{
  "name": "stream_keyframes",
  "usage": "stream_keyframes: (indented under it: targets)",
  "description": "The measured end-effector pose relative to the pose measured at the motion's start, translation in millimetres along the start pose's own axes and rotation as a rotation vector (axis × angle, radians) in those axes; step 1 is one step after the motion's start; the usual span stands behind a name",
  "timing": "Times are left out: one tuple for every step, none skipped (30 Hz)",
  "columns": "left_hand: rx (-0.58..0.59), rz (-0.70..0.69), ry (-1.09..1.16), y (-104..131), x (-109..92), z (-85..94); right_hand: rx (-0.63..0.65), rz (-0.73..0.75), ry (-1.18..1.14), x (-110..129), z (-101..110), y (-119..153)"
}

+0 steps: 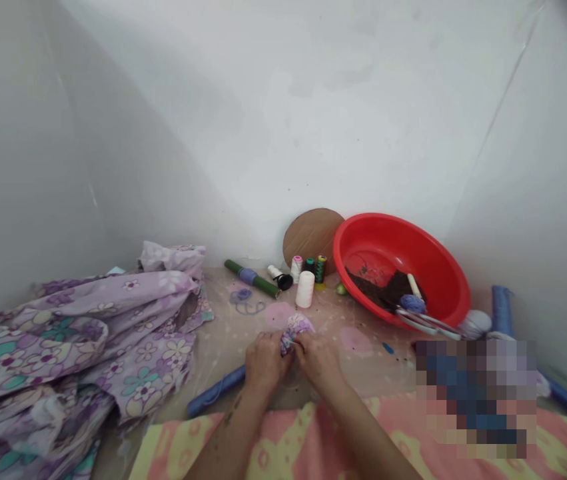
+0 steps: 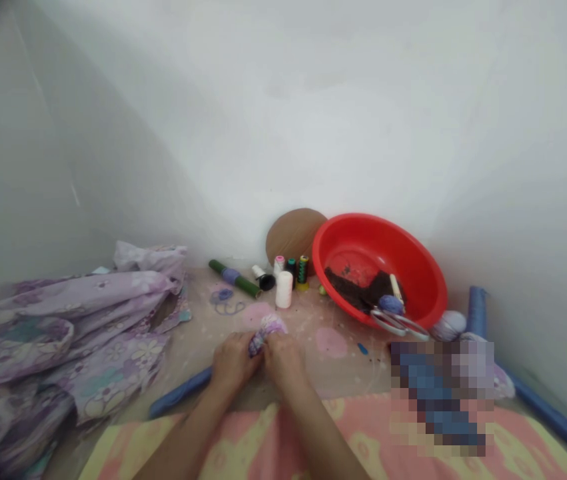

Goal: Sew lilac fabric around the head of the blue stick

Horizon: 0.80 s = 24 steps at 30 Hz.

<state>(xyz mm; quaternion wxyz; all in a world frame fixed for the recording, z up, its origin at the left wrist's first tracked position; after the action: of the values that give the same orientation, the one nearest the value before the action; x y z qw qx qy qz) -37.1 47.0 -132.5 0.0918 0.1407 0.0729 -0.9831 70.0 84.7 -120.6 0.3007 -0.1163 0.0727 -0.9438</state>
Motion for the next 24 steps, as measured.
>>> stream_keyframes:
  targets:
    - [0.0,0.004,0.001,0,0,0.4,0.001,-0.004,0.006,0,-1,0]
    - [0.004,0.01,0.003,0,-1,0.9,-0.002,-0.007,0.006,1,-2,0]
    - [0.009,0.017,0.003,1,-1,1.4,-0.009,-0.011,-0.004,1,-3,0]
    - [0.017,0.027,0.003,1,-2,2.0,-0.019,-0.018,-0.029,1,-3,0]
    - [0.022,0.035,0.003,1,-2,2.7,-0.033,-0.025,-0.077,1,-3,0]
    - [0.025,0.04,0.005,2,-3,3.5,-0.051,-0.031,-0.153,0,-3,0]
    - [0.025,0.043,0.009,2,-3,4.4,-0.074,-0.032,-0.256,-1,-1,0]
    - [0.023,0.043,0.013,2,-4,5.2,-0.1,-0.027,-0.384,-3,2,0]
    - [0.02,0.04,0.016,3,-4,6.0,-0.132,-0.017,-0.523,-5,6,0]
    - [0.017,0.04,0.017,3,-4,6.8,-0.174,-0.007,-0.663,-8,11,1]
    - [0.018,0.039,0.016,3,-4,7.3,-0.229,-0.005,-0.79,-12,18,2]
    - [0.024,0.041,0.014,3,-4,7.5,-0.302,-0.014,-0.895,-18,27,3]
    - [0.031,0.042,0.012,3,-3,7.4,-0.395,-0.038,-0.972,-24,36,6]
    - [0.039,0.044,0.012,3,-3,7.1,-0.513,-0.082,-1.014,-32,45,9]
    - [0.046,0.045,0.015,3,-2,6.6,-0.641,-0.133,-1.026,-40,55,13]
    - [0.05,0.041,0.018,3,-2,5.9,-0.754,-0.183,-1.004,-47,63,18]
    - [0.048,0.036,0.023,3,-2,5.2,-0.85,-0.227,-0.968,-54,69,22]
    - [0.043,0.03,0.026,3,-1,4.5,-0.932,-0.266,-0.928,-59,74,26]
    - [0.035,0.024,0.029,2,-1,3.9,-0.99,-0.302,-0.885,-64,76,29]
    - [0.025,0.021,0.032,2,-1,3.3,-1.022,-0.331,-0.842,-68,77,31]
    - [0.015,0.019,0.034,2,-1,3.0,-1.028,-0.353,-0.8,-71,76,32]
    - [0.011,0.018,0.036,2,0,2.7,-1.006,-0.368,-0.755,-73,74,31]
    - [0.011,0.019,0.038,2,0,2.7,-0.972,-0.374,-0.708,-74,71,30]
    - [0.016,0.019,0.039,2,0,2.7,-0.931,-0.367,-0.66,-74,68,29]
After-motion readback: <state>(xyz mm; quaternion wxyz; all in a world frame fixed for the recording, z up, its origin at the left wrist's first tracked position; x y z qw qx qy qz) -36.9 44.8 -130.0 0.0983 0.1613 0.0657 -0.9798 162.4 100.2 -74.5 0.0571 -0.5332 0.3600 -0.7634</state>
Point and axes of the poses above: each hand's wrist, its own y-axis away from the middle knuckle, its own z-axis out of the back of the hand, x = y × z, the point moved 3 cm from there along -y, towards the middle knuckle, and after that the axes turned 9 degrees about x, right-handed, at the moved point
